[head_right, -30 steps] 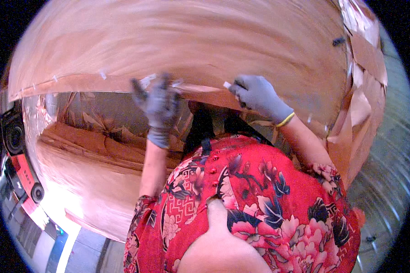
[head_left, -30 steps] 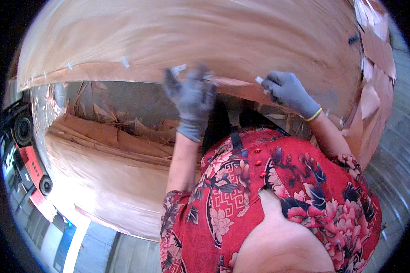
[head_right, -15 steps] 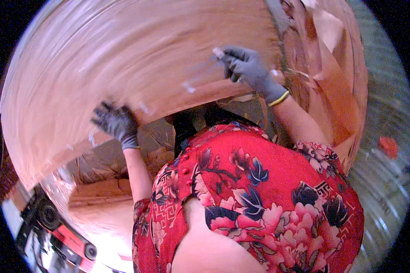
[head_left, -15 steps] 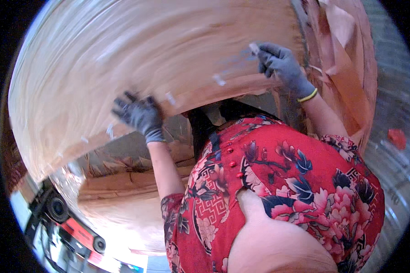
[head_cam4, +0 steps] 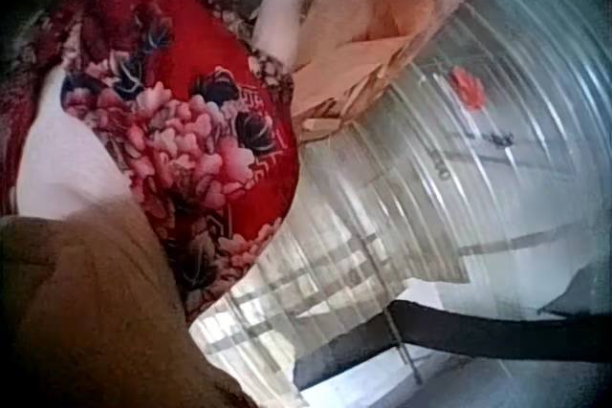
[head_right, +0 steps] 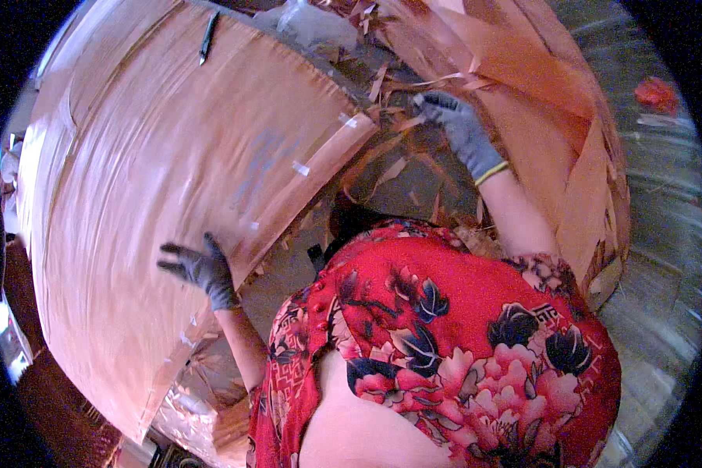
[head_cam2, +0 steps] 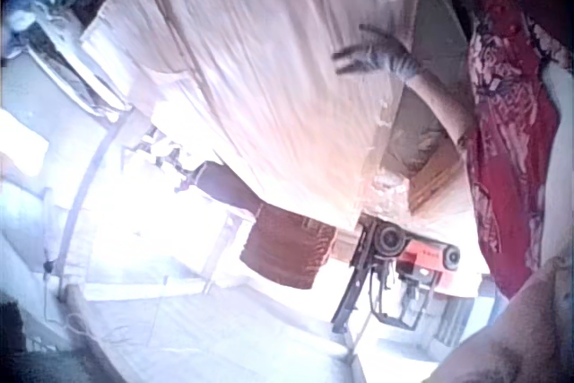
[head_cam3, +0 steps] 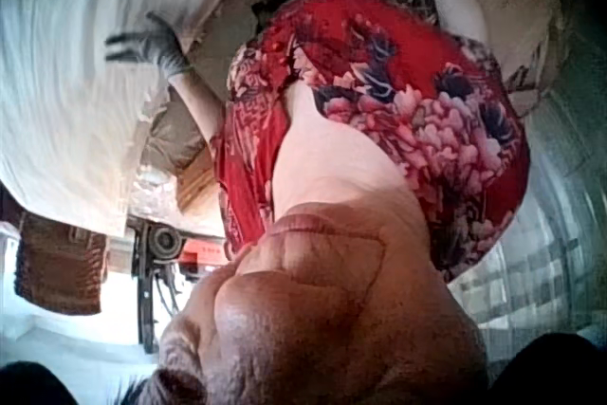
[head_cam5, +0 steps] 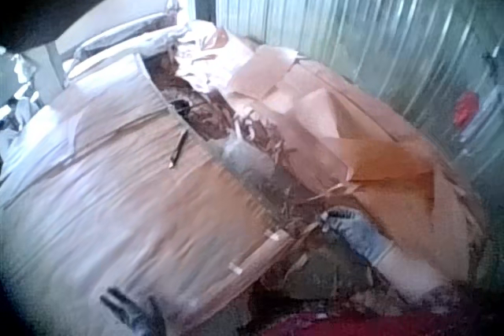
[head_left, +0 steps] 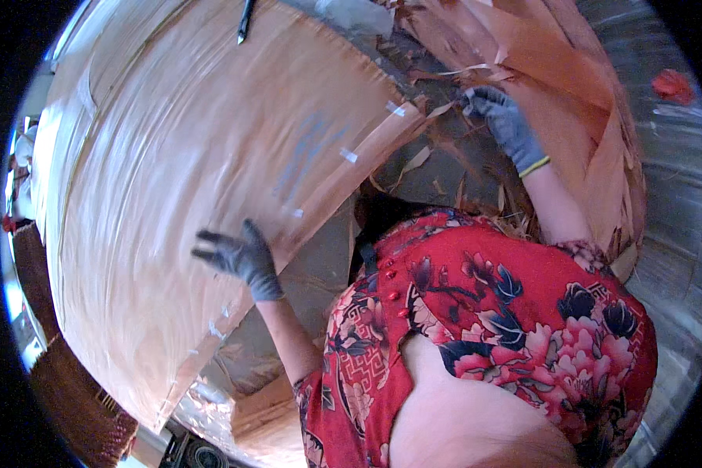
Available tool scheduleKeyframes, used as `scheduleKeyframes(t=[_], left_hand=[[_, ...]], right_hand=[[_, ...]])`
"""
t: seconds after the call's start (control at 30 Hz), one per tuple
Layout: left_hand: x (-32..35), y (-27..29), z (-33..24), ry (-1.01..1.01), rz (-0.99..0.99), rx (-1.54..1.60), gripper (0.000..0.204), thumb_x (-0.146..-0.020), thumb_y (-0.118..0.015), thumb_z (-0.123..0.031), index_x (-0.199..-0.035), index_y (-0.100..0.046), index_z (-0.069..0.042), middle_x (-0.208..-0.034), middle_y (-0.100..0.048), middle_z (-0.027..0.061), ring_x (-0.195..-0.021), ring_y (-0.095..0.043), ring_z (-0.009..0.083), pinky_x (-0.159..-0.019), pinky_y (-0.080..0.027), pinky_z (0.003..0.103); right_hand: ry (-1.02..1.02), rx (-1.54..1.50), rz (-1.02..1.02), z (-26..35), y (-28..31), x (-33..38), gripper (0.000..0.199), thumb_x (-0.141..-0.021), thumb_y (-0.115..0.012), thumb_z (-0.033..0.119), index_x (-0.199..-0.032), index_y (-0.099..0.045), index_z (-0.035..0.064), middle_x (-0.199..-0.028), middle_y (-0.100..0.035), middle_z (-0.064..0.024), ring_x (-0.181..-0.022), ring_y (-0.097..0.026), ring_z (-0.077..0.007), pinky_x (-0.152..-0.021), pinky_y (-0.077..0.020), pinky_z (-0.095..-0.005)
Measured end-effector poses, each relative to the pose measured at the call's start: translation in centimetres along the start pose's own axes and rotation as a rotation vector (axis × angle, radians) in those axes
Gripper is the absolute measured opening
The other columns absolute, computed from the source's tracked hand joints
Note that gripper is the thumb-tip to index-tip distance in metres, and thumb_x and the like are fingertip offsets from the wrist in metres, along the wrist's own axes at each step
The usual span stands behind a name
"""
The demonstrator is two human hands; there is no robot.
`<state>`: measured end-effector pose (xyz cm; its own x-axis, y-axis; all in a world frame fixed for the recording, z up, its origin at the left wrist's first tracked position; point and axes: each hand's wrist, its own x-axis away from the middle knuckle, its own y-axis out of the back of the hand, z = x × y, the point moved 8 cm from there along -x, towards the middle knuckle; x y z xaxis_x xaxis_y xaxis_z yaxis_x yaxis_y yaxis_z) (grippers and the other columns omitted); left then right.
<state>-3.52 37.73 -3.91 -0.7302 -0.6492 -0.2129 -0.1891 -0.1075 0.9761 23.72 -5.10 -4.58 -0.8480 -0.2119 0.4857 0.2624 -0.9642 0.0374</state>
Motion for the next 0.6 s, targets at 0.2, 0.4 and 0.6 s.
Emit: scheduleKeyframes(t=[0.2, 0.4, 0.6], left_hand=[[-5.3, 2.9, -19.9, -0.308, 0.237, 0.335, 0.081, -0.076, -0.058, -0.036, -0.131, -0.020, 0.010, -0.137, -0.014, 0.0306, -0.129, -0.006, 0.0440, -0.106, -0.010, 0.043], [-1.3, -4.4, -18.6, -0.205, 0.291, 0.361, 0.080, -0.078, -0.054, -0.038, -0.131, -0.019, 0.011, -0.139, -0.014, 0.0268, -0.129, -0.003, 0.0432, -0.106, -0.007, 0.044], [0.7, -4.6, -9.3, -0.271, 0.221, 0.158, 0.074, -0.080, -0.049, -0.040, -0.130, -0.024, 0.008, -0.136, -0.022, 0.0270, -0.127, -0.016, 0.0428, -0.105, -0.012, 0.048]], right_hand=[[0.028, 0.010, -0.048, 4.9, 1.3, 2.9, 0.017, -0.082, -0.058, 0.012, -0.095, -0.062, 0.0023, -0.092, -0.063, -0.0034, -0.085, -0.056, -0.0090, -0.076, -0.0436, -0.0207], [0.046, 0.030, -0.004, 1.0, -1.4, 4.0, 0.016, -0.082, -0.057, 0.011, -0.094, -0.063, 0.0019, -0.089, -0.064, -0.0042, -0.087, -0.057, -0.0113, -0.081, -0.0429, -0.0224], [0.036, 0.071, 0.022, -0.3, -0.8, 4.3, 0.015, -0.083, -0.056, 0.011, -0.094, -0.063, 0.0023, -0.087, -0.064, -0.0046, -0.084, -0.058, -0.0128, -0.080, -0.0434, -0.0249]])
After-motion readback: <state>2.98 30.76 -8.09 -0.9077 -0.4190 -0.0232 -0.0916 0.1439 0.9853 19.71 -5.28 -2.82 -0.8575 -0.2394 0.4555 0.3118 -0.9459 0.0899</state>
